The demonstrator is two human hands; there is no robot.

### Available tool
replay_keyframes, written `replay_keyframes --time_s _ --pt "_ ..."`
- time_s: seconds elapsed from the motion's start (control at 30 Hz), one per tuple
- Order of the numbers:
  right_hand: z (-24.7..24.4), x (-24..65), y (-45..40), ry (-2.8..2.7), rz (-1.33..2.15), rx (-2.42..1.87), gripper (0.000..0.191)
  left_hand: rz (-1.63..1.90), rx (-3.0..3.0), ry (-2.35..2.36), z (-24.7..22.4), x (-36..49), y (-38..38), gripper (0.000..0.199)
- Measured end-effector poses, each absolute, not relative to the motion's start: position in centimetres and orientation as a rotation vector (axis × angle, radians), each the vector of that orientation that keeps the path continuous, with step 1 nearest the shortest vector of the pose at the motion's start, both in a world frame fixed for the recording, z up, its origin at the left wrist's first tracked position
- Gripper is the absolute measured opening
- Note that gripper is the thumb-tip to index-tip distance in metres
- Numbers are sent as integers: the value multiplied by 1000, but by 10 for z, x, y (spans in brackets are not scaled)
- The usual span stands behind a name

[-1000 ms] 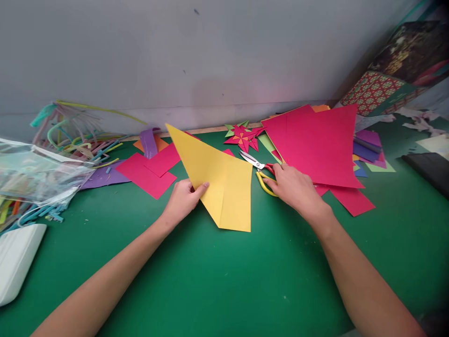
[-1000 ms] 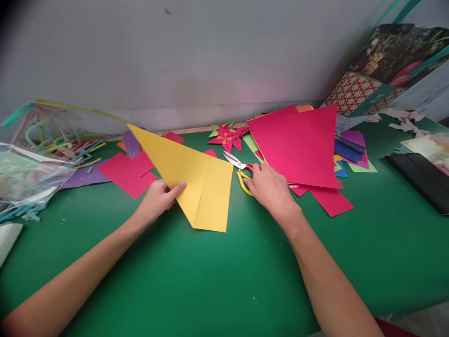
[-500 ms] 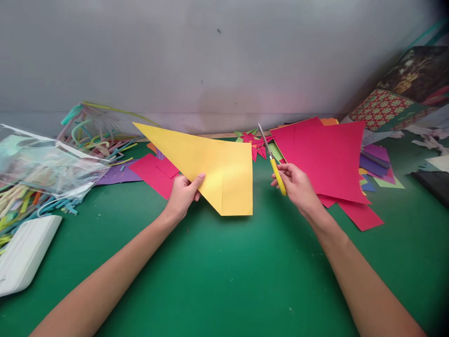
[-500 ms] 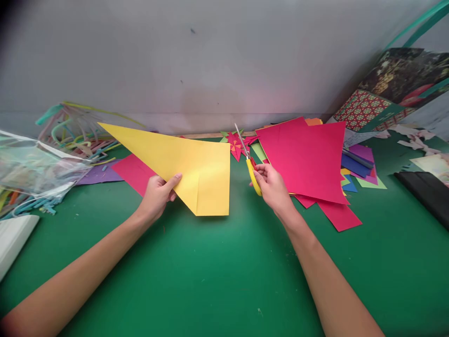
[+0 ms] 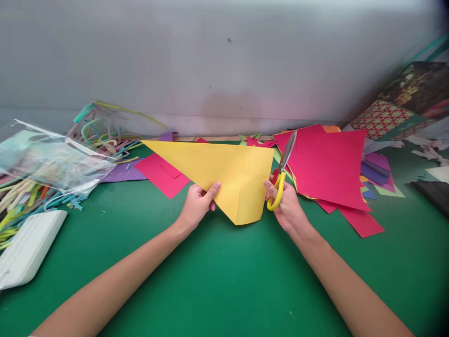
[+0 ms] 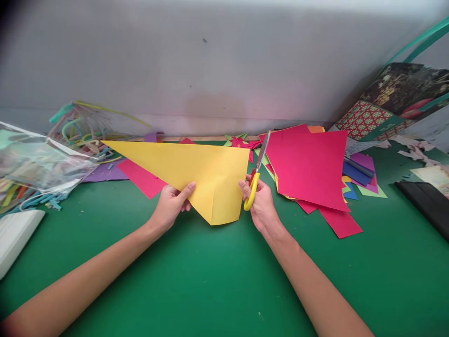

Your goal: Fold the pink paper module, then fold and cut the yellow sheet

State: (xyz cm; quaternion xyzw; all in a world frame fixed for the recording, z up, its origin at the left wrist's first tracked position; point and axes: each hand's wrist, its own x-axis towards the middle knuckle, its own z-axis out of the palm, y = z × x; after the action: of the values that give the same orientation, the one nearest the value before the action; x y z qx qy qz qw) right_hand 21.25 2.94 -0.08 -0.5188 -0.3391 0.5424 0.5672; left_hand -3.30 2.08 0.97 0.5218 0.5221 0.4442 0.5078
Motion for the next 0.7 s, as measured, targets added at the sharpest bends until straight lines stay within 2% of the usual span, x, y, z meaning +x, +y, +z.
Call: replay_keyframes --time_s 0.1,0.27,0.37,0.57,0.7 --pt "-1 211 28 -801 1318 -1226 49 1061 1268 1286 9 -35 22 49" --pt "-2 209 25 -826 1299 -1196 40 1068 1239 1166 9 -33 21 39" --pt "-2 208 24 -845 1270 -1203 36 1008 1203 1059 7 -28 17 42" --pt "0 207 22 -792 1286 -1167 42 874 1200 1112 0 -23 18 44" --pt "3 207 21 -835 1223 -1156 36 814 1148 1113 1 -30 22 38"
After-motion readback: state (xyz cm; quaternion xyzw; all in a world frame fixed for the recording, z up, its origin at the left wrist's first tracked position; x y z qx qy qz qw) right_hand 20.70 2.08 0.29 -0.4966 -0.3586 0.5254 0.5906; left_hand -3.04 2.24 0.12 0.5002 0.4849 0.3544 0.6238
